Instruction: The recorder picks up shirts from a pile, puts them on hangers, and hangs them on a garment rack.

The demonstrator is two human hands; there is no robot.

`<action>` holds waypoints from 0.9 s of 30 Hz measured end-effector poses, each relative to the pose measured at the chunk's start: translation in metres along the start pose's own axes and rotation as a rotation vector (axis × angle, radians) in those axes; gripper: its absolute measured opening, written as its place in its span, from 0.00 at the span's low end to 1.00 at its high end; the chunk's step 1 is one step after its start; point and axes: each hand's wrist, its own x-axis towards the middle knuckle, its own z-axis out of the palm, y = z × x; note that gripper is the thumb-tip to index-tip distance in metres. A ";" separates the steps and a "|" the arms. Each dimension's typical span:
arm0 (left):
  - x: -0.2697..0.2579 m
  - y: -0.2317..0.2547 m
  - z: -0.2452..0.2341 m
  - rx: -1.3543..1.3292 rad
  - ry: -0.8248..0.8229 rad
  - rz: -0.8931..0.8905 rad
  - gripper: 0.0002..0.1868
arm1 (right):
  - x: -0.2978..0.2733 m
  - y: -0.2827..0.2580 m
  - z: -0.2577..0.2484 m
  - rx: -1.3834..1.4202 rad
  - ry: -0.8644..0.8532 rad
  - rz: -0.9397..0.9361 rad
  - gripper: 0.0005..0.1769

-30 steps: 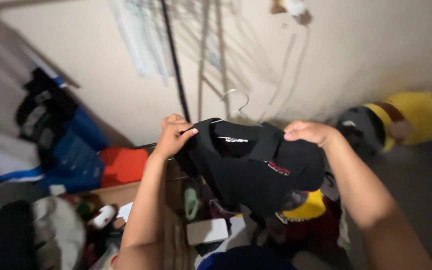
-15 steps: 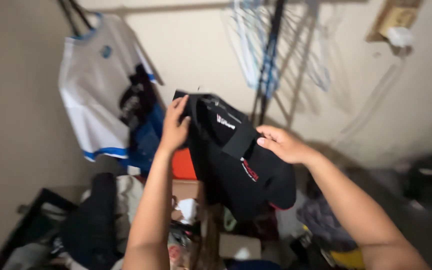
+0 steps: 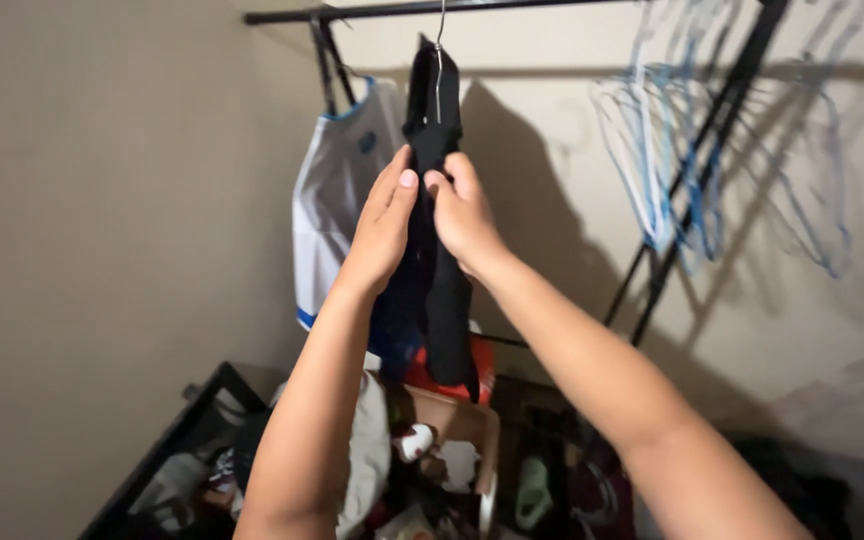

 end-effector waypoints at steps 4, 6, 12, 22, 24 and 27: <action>0.008 0.020 -0.031 -0.060 0.033 -0.057 0.35 | 0.041 0.001 0.056 -0.168 0.100 0.003 0.12; 0.014 0.018 -0.047 -0.004 0.066 -0.072 0.35 | 0.060 0.004 0.080 -0.262 0.151 0.006 0.14; 0.025 0.010 -0.076 0.131 0.194 -0.200 0.33 | 0.106 0.034 0.127 -0.294 0.157 0.045 0.15; 0.034 -0.036 -0.098 0.065 0.204 -0.269 0.31 | 0.128 0.087 0.159 -0.316 0.168 0.029 0.15; 0.032 -0.037 -0.099 0.066 0.212 -0.322 0.31 | 0.127 0.092 0.160 -0.322 0.173 -0.003 0.14; 0.032 -0.061 -0.109 0.012 0.167 -0.272 0.31 | 0.126 0.098 0.162 -0.360 0.155 0.034 0.15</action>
